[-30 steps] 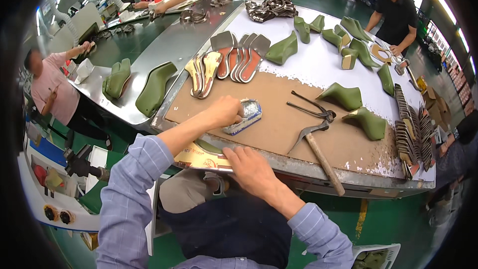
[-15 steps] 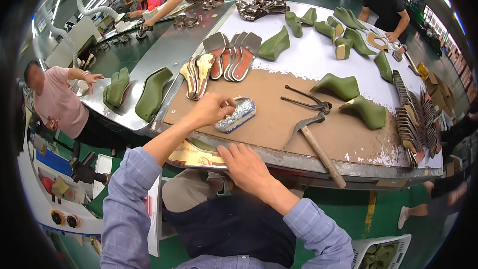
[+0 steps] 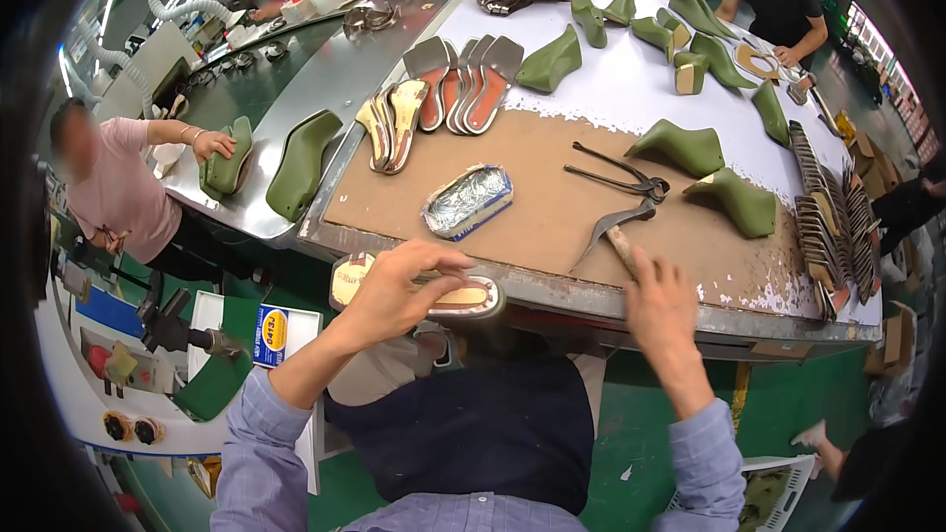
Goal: The person assembles green high-heeled shoes by placing a sole onto the shoe base and securing it with a hammer. They repeatedly pick up a shoe, position the sole, and tap it into place using a hammer and a small metal tool. The finished shoes are placed on a nearby metal table.
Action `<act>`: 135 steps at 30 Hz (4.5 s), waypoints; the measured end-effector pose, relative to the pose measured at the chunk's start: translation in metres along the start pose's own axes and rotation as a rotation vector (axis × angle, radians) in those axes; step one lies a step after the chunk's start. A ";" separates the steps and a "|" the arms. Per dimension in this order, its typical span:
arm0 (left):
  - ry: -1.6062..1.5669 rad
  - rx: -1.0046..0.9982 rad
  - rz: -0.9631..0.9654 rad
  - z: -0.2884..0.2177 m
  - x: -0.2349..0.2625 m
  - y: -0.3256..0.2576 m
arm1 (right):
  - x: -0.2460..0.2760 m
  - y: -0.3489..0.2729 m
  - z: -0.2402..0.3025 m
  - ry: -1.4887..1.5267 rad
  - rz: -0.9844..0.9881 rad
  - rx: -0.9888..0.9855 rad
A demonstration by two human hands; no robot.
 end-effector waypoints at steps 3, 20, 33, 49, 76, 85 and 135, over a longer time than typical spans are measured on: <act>-0.061 0.206 0.112 -0.005 -0.004 0.004 | -0.003 -0.015 -0.026 -0.034 0.102 -0.020; 0.143 0.388 0.234 -0.001 -0.012 0.009 | 0.026 -0.054 0.019 1.132 0.087 -0.556; 0.199 0.250 0.187 -0.002 -0.015 0.002 | 0.083 -0.053 0.074 0.937 -0.184 0.162; 0.525 -0.059 0.386 0.002 0.008 -0.007 | 0.072 -0.070 0.064 1.262 -0.045 -0.334; 0.591 -0.193 0.408 0.007 0.000 -0.004 | 0.095 -0.064 0.077 1.136 -0.464 0.048; 0.584 -0.152 0.434 0.011 0.004 -0.006 | 0.115 -0.046 0.073 1.123 -0.410 -0.065; -0.070 0.249 -0.186 0.017 0.001 -0.003 | -0.022 0.100 0.160 2.205 -0.175 -0.363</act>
Point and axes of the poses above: each hand's wrist, its own y-axis towards the middle knuckle, its own x-axis out of the back of the hand, z = x × y, the point moved 3 cm from there along y, towards the middle knuckle, and after that the axes turned 2 degrees about x, right-handed, at the moved point
